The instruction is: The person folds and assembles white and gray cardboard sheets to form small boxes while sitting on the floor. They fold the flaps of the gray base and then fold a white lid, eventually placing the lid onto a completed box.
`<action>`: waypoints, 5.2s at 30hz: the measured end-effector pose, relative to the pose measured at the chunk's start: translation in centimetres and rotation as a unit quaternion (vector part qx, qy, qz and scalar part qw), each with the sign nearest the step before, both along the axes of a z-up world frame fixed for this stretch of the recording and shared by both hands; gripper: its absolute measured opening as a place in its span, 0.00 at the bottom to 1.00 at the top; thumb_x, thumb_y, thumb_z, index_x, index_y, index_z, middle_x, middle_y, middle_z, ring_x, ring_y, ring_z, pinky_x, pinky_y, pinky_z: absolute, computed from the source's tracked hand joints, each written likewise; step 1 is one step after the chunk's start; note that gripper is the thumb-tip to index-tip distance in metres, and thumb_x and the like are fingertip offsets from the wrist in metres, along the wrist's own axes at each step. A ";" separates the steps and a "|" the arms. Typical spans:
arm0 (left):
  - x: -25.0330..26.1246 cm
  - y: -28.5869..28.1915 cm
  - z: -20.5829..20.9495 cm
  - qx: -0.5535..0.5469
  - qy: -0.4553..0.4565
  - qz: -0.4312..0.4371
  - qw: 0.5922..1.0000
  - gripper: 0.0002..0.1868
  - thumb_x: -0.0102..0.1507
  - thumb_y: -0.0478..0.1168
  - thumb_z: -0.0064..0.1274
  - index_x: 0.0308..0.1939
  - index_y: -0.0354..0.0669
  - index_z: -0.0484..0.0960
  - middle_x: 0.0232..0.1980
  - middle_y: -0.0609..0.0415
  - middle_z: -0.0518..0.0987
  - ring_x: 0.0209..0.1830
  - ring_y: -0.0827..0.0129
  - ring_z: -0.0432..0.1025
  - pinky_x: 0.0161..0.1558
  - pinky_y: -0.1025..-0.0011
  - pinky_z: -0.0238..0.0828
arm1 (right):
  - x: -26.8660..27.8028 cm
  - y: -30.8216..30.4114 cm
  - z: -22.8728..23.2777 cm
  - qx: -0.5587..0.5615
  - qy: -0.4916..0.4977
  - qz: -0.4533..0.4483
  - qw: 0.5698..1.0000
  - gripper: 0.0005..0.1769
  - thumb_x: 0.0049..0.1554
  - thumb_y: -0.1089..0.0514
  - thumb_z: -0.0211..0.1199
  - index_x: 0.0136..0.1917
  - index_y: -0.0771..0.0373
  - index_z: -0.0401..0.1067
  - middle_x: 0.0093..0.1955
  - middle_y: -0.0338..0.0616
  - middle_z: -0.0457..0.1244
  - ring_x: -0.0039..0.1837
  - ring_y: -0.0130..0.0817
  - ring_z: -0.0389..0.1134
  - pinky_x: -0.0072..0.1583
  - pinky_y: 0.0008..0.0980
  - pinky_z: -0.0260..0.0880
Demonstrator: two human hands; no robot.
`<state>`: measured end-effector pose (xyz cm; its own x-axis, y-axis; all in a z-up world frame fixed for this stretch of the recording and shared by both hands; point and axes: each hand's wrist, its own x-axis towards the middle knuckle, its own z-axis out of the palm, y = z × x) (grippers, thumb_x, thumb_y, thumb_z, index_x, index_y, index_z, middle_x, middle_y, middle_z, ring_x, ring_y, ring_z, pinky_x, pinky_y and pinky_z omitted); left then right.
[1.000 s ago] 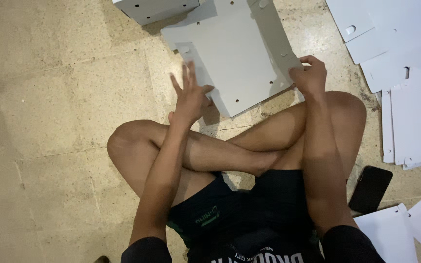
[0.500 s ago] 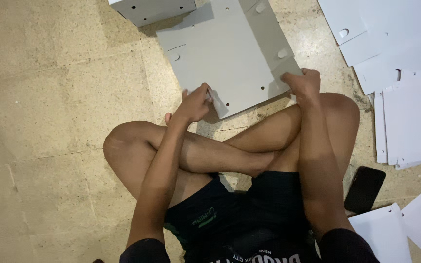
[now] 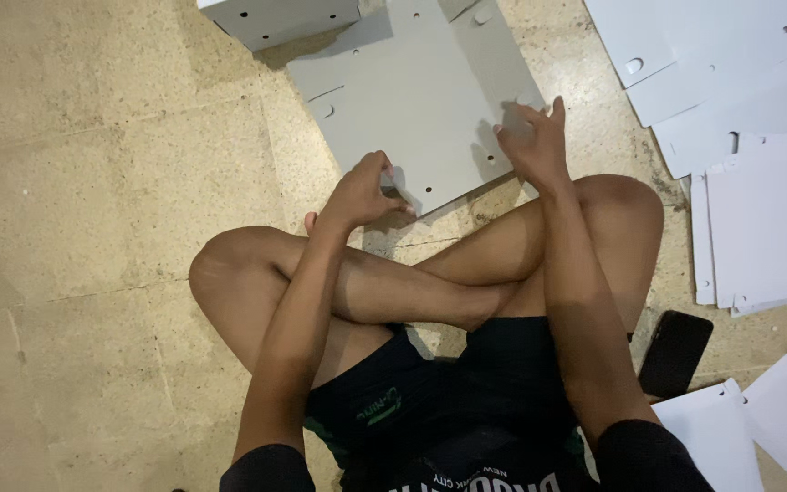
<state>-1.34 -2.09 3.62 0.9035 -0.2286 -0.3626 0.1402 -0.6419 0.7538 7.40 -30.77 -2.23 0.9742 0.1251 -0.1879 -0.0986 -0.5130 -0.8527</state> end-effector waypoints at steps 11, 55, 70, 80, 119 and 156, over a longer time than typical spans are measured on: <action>-0.1 0.4 -4.4 -0.009 -0.009 0.107 0.994 0.36 0.73 0.53 0.37 0.76 0.37 0.42 0.67 0.23 0.61 0.68 0.28 0.61 0.66 0.35 0.59 | 1.1 -0.6 -3.4 -0.010 -0.032 -0.006 0.999 0.21 0.65 0.61 0.47 0.67 0.71 0.66 0.65 0.71 0.48 0.70 0.74 0.52 0.69 0.63 0.54; -1.4 -7.5 -8.2 -0.122 0.032 0.113 0.986 0.23 0.71 0.36 0.41 0.65 0.18 0.65 0.60 0.23 0.73 0.61 0.34 0.70 0.64 0.39 0.61 | -4.0 4.5 2.6 0.049 0.113 0.115 0.986 0.16 0.61 0.61 0.56 0.59 0.70 0.73 0.46 0.61 0.69 0.51 0.49 0.70 0.52 0.53 0.68; 0.3 -7.4 -4.7 -0.193 -0.004 0.205 0.960 0.22 0.61 0.25 0.55 0.59 0.20 0.74 0.53 0.21 0.77 0.55 0.30 0.73 0.52 0.47 0.77 | -2.2 4.1 -3.0 0.091 0.120 0.130 0.980 0.21 0.63 0.62 0.57 0.67 0.72 0.64 0.49 0.57 0.66 0.53 0.42 0.68 0.54 0.53 0.68; 0.0 -7.8 -4.3 -0.239 0.010 0.224 0.945 0.21 0.62 0.29 0.54 0.59 0.23 0.76 0.53 0.26 0.78 0.53 0.38 0.76 0.54 0.49 0.77 | -2.5 4.0 -2.9 0.137 0.121 0.097 0.978 0.23 0.59 0.62 0.61 0.65 0.75 0.67 0.42 0.49 0.65 0.47 0.32 0.66 0.49 0.40 0.68; 1.3 -8.5 -6.4 -0.158 0.120 0.070 0.978 0.20 0.66 0.39 0.46 0.55 0.23 0.72 0.43 0.31 0.77 0.45 0.47 0.75 0.46 0.54 0.70 | -1.0 4.3 1.7 0.087 0.013 0.013 0.996 0.26 0.66 0.67 0.48 0.74 0.82 0.51 0.64 0.79 0.58 0.67 0.69 0.62 0.63 0.60 0.66; 5.0 -10.9 -12.3 -0.312 -0.084 0.291 0.900 0.10 0.70 0.40 0.48 0.48 0.46 0.86 0.29 0.57 0.81 0.29 0.80 0.67 0.32 0.75 0.68 | 0.0 3.8 -1.3 0.168 0.083 -0.082 0.979 0.20 0.55 0.59 0.70 0.60 0.65 0.72 0.38 0.38 0.69 0.39 0.18 0.64 0.41 0.20 0.63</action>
